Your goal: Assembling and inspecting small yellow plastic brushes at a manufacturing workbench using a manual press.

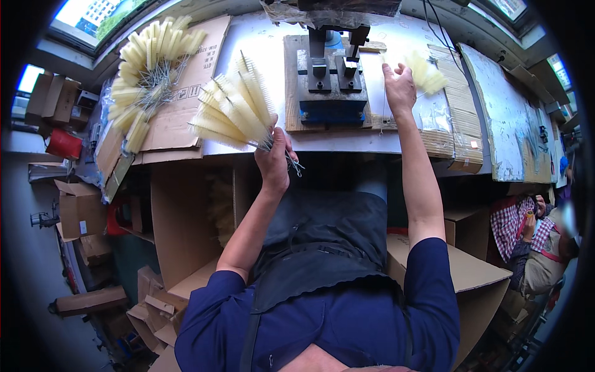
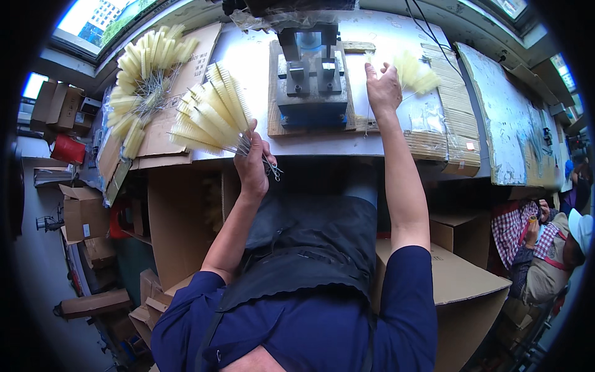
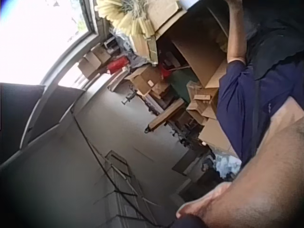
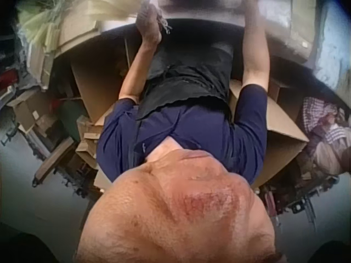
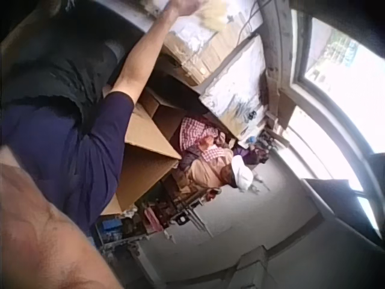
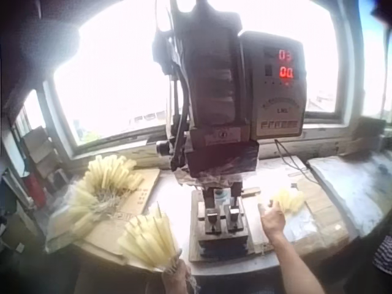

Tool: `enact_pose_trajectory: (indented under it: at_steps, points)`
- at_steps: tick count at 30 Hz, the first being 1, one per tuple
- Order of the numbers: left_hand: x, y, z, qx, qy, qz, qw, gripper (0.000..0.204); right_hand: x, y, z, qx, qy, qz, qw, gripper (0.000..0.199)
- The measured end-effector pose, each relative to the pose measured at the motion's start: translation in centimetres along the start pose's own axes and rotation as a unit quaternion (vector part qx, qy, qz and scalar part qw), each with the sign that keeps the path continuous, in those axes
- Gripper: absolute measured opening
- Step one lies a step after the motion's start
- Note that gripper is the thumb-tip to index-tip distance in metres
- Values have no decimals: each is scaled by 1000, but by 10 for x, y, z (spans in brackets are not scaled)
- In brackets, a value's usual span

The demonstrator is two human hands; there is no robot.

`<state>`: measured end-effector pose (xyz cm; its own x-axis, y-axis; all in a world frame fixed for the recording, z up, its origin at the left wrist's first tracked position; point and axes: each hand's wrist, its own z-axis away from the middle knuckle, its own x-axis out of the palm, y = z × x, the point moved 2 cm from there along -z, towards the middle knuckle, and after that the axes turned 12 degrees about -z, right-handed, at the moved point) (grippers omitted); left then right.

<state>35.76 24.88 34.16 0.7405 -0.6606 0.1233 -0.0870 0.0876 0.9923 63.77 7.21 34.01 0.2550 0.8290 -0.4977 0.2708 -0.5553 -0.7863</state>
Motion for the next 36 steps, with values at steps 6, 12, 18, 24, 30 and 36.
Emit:
enact_pose_trajectory:
  at_steps: [6,12,18,24,30,36]
  points:
    - [2,-2,16,-126,-100,85,983,30,-26,-77,102,96,-165,-406,894,28]
    - [15,-1,40,-177,-168,95,965,24,16,-116,150,190,-376,-467,778,41]
    - [13,8,51,-129,-109,37,985,23,24,-117,147,277,-301,-557,723,30]
    - [-3,5,39,-117,2,135,984,25,31,-121,107,378,-247,-591,669,28]
    - [-5,3,28,-113,14,120,986,25,47,-122,91,419,-264,-590,638,33]
    - [-5,8,27,-99,9,116,988,26,33,-135,100,475,-260,-618,570,56]
